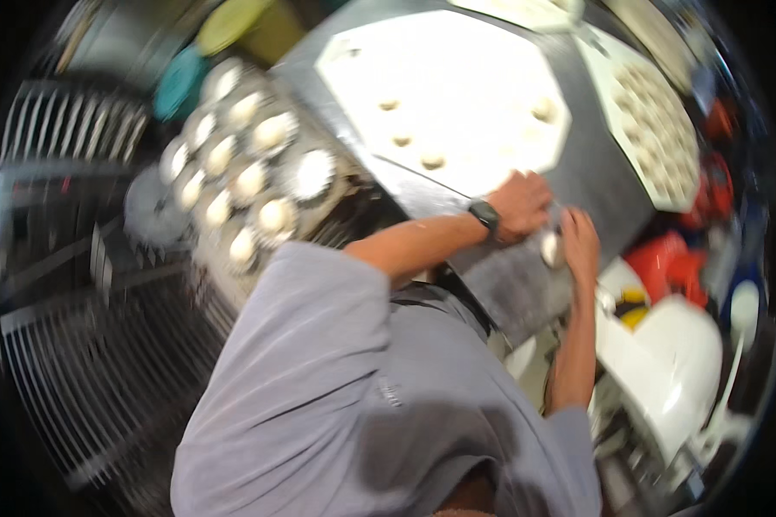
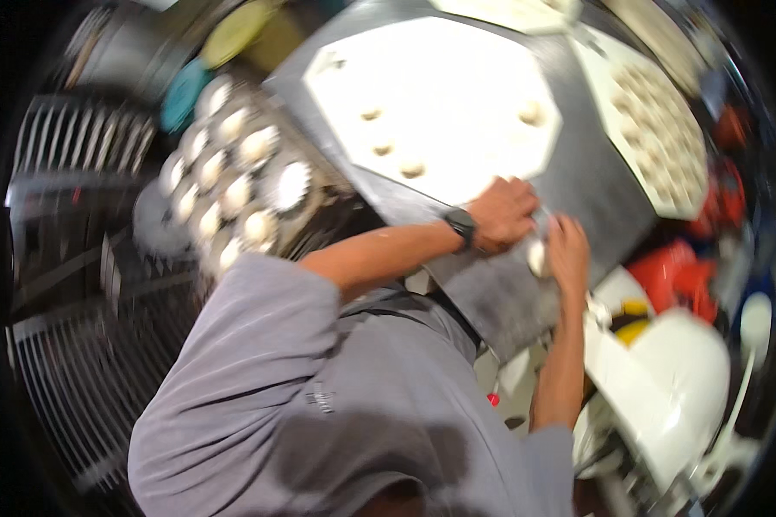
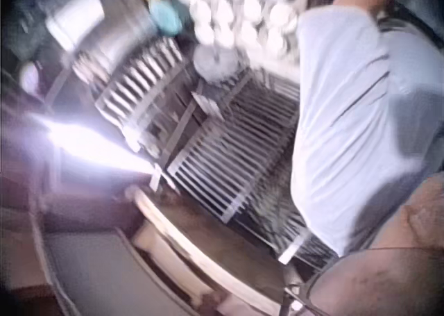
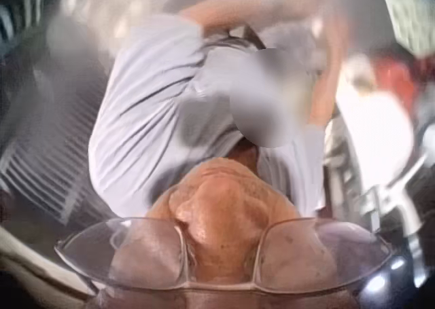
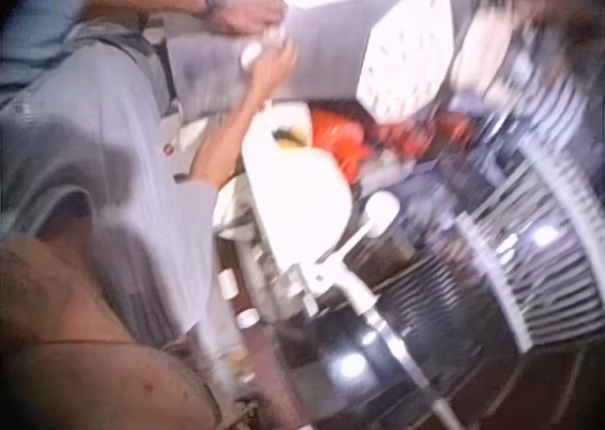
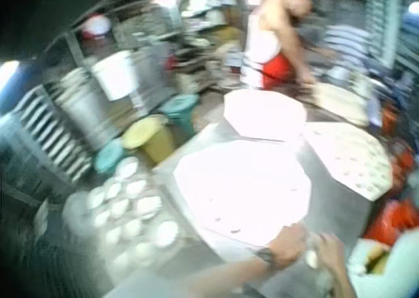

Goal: The person places dough balls into small metal tins on a tray, then carries the tray to a cooling rack and slides it into a slot.

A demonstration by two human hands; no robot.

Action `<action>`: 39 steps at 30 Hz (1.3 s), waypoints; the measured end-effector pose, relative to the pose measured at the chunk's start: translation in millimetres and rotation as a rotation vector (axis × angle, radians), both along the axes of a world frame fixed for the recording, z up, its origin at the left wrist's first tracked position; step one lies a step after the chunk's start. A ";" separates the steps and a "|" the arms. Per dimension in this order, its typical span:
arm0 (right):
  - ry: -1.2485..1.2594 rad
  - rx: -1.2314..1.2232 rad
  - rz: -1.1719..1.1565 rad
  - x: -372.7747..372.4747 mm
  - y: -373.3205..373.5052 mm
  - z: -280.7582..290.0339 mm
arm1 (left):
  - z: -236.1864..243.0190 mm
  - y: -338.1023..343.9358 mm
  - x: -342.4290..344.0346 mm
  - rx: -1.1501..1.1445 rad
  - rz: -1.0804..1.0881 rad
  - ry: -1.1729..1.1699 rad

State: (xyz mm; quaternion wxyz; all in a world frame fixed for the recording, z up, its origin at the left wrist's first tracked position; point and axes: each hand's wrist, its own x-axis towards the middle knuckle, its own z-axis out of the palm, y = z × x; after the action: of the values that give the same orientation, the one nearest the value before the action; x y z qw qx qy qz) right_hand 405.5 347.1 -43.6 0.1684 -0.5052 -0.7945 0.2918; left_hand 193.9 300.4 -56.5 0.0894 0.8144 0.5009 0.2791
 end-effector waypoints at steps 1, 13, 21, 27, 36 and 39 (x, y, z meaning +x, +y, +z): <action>-0.063 -0.084 0.045 14.9 -6.8 13.5 | 9.1 -7.7 2.7 -0.060 0.059 -0.066; 0.089 -0.453 0.007 5.6 -21.2 51.1 | 38.0 -95.2 -42.5 -0.593 0.009 -0.190; 0.374 -0.026 0.720 -299.4 -136.2 164.3 | 175.2 -303.1 -241.7 -0.289 0.496 -0.634; 0.063 0.319 1.047 -416.9 -184.5 126.2 | 210.3 -342.2 -475.1 -0.018 1.169 -0.319; 0.162 0.383 0.614 -395.3 -140.8 122.4 | 96.6 -309.1 -640.9 0.029 0.897 0.455; 0.106 0.323 0.377 -354.8 -78.3 87.0 | 114.0 -288.2 -611.7 0.083 1.032 0.497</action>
State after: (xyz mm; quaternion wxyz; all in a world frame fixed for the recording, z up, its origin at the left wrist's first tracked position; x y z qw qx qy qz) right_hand 50.7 268.7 43.4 0.2314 -0.2987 -0.9010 0.2133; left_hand -417.8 12.2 57.6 -0.2111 0.5082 0.8282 0.1061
